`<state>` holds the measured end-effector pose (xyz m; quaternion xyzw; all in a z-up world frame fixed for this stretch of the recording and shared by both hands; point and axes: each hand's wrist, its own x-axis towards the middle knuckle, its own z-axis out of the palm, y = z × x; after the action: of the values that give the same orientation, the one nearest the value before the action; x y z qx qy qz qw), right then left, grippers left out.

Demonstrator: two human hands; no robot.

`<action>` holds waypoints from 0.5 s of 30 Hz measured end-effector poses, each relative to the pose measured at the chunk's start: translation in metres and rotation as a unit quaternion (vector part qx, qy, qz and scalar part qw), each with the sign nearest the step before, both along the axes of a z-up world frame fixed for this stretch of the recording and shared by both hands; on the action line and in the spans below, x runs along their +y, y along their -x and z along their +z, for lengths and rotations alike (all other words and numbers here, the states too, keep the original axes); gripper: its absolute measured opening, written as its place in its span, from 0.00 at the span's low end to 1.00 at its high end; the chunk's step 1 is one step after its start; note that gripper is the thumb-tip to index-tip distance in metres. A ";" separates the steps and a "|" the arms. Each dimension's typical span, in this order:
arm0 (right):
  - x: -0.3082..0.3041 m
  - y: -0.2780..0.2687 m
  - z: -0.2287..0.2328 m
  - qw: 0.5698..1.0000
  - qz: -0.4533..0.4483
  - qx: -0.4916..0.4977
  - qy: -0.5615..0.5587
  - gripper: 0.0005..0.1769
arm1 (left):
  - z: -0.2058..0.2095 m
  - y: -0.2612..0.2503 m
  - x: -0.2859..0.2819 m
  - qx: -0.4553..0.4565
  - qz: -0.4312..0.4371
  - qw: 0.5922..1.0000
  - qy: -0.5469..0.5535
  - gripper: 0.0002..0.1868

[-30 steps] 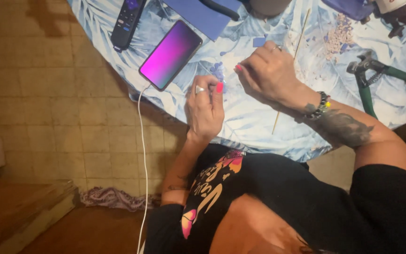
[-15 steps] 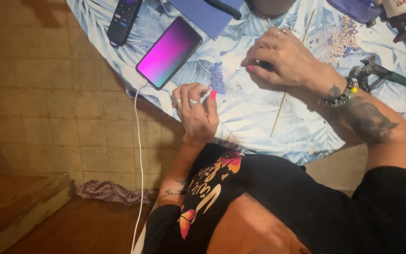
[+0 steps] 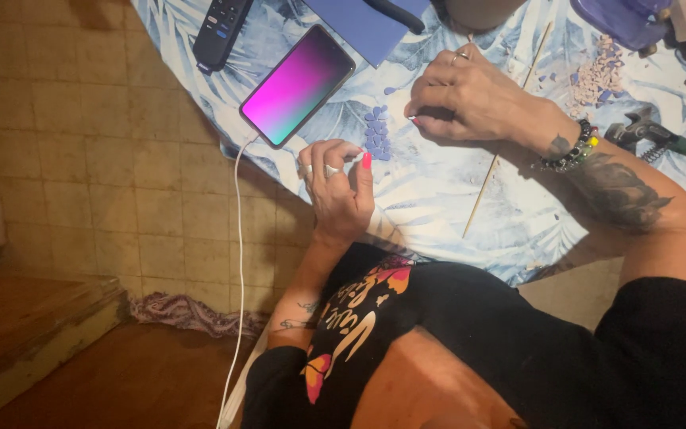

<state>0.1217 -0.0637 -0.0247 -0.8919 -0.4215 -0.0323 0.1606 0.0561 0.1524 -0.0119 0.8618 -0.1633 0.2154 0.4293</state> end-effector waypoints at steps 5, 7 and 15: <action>0.000 -0.006 -0.004 1.000 -0.001 0.003 0.016 0.09 | 0.000 0.000 0.002 -0.004 -0.008 1.000 0.009 0.05; 0.004 -0.011 0.001 0.999 -0.008 0.010 0.030 0.11 | 0.000 -0.001 0.003 -0.007 -0.009 1.000 0.016 0.05; 0.040 -0.036 0.012 0.997 0.023 0.059 0.033 0.12 | 0.004 -0.009 0.011 -0.005 -0.003 0.999 -0.038 0.09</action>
<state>0.1575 -0.0234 -0.0122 -0.8870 -0.4327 0.0381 0.1568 0.0649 0.1631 -0.0079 0.8756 -0.1763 0.2123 0.3964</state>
